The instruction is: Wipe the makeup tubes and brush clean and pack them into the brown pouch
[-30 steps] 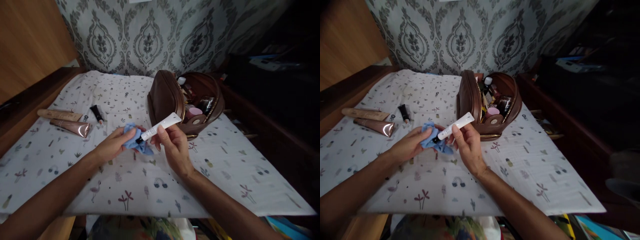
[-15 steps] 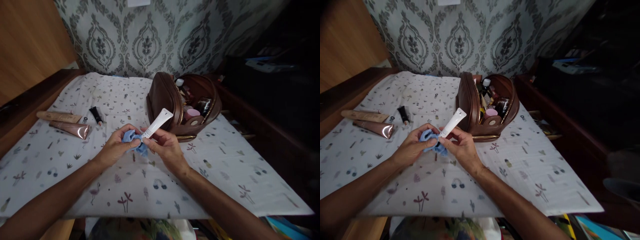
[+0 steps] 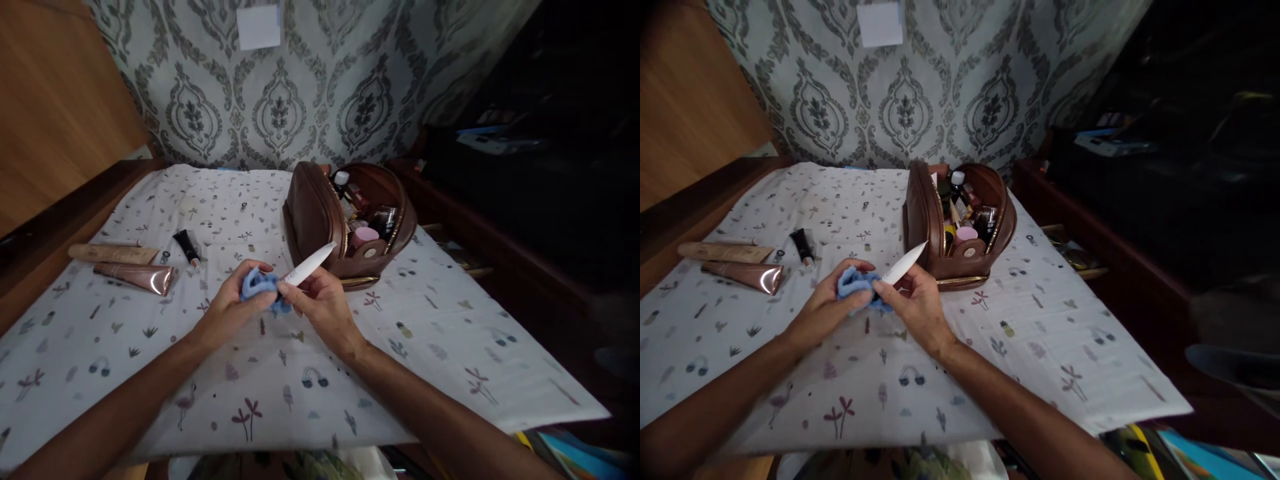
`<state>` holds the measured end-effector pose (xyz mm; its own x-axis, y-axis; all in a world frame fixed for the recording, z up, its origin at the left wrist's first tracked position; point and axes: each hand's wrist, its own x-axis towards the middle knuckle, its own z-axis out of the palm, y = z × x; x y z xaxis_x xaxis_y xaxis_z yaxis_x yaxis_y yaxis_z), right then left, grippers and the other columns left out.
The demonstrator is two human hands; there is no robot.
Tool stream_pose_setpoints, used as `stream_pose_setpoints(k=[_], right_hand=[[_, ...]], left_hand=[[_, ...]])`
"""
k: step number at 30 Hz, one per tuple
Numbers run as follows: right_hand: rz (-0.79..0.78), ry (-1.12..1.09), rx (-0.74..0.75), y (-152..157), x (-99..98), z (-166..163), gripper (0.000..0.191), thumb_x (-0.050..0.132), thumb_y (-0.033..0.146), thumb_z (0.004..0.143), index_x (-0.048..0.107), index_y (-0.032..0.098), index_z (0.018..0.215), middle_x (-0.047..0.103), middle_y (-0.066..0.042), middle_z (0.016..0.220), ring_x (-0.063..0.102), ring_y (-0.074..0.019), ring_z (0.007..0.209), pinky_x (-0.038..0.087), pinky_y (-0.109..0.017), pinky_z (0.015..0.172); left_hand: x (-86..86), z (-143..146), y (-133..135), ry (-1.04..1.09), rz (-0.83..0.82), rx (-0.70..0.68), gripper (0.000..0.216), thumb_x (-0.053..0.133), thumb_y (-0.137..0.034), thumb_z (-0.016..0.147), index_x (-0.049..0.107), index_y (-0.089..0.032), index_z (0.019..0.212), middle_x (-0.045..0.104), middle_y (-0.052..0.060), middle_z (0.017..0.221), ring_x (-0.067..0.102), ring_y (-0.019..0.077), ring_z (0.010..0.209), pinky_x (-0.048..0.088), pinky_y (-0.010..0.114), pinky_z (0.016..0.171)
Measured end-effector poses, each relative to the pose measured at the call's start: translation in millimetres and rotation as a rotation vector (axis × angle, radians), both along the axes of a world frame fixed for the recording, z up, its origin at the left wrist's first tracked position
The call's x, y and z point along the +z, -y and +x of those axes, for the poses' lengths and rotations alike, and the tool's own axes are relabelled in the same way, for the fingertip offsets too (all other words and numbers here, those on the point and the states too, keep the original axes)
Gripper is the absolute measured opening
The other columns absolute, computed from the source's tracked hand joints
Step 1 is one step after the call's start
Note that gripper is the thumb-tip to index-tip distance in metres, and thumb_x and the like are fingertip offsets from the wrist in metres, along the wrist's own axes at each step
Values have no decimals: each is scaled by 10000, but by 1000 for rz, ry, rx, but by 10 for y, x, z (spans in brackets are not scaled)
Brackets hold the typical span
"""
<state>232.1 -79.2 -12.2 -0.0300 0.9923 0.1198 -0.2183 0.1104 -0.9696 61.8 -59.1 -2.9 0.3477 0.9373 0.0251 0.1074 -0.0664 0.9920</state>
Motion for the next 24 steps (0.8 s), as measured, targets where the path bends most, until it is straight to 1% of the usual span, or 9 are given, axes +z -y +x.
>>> stream_pose_setpoints(k=[2,3,7,10,15,18,21,24], right_hand=[[5,-14,-10,-8,-4,5,421,860,511,674,601,194,772,578,46,647,437,-66,514,387,-201,458],[2,-23,1,-12,-3,6,426,860,514,672,599,194,775,571,47,652,436,-68,518,384,-202,457],[-29,-57,101,-23,11,7,449,858,531,665,644,185,854,555,44,679,451,-78,545,400,-211,480],[-20,-65,114,-8,17,7,450,836,547,692,645,179,867,548,43,681,447,-77,554,393,-208,492],[69,-42,47,57,62,-2,406,813,514,745,588,193,853,539,53,682,445,-73,561,372,-188,481],[89,-59,38,83,165,40,385,801,482,775,545,204,850,568,54,696,482,-67,541,400,-184,481],[109,-76,22,92,314,184,385,790,475,788,520,212,866,592,58,714,489,-54,479,404,-178,436],[129,-53,-5,96,489,442,369,732,499,838,505,216,902,608,63,718,475,-37,413,378,-164,386]], left_hand=[[21,14,21,-34,23,-39,377,778,-384,744,604,-216,1033,639,-14,893,595,154,820,490,239,729],[23,16,28,-44,30,-35,368,780,-385,735,605,-213,1009,637,-18,871,591,153,802,488,238,718],[9,-7,25,-79,38,58,304,752,-410,753,593,-211,919,584,-47,731,531,124,662,445,215,613],[5,-29,30,-128,62,91,271,740,-402,761,589,-213,882,591,-48,710,539,128,651,443,215,605],[-11,-41,82,-282,261,111,190,707,-373,786,602,-215,794,601,-44,679,538,131,613,440,224,591],[-40,-40,76,-325,331,115,212,660,-411,830,607,-214,775,581,-40,653,532,135,590,440,231,578],[-67,-33,22,-380,301,111,256,620,-462,863,613,-211,812,597,-28,670,553,151,609,461,241,590],[-86,-26,-42,-416,259,103,290,614,-497,864,610,-209,837,604,-22,678,567,162,622,473,247,601]])
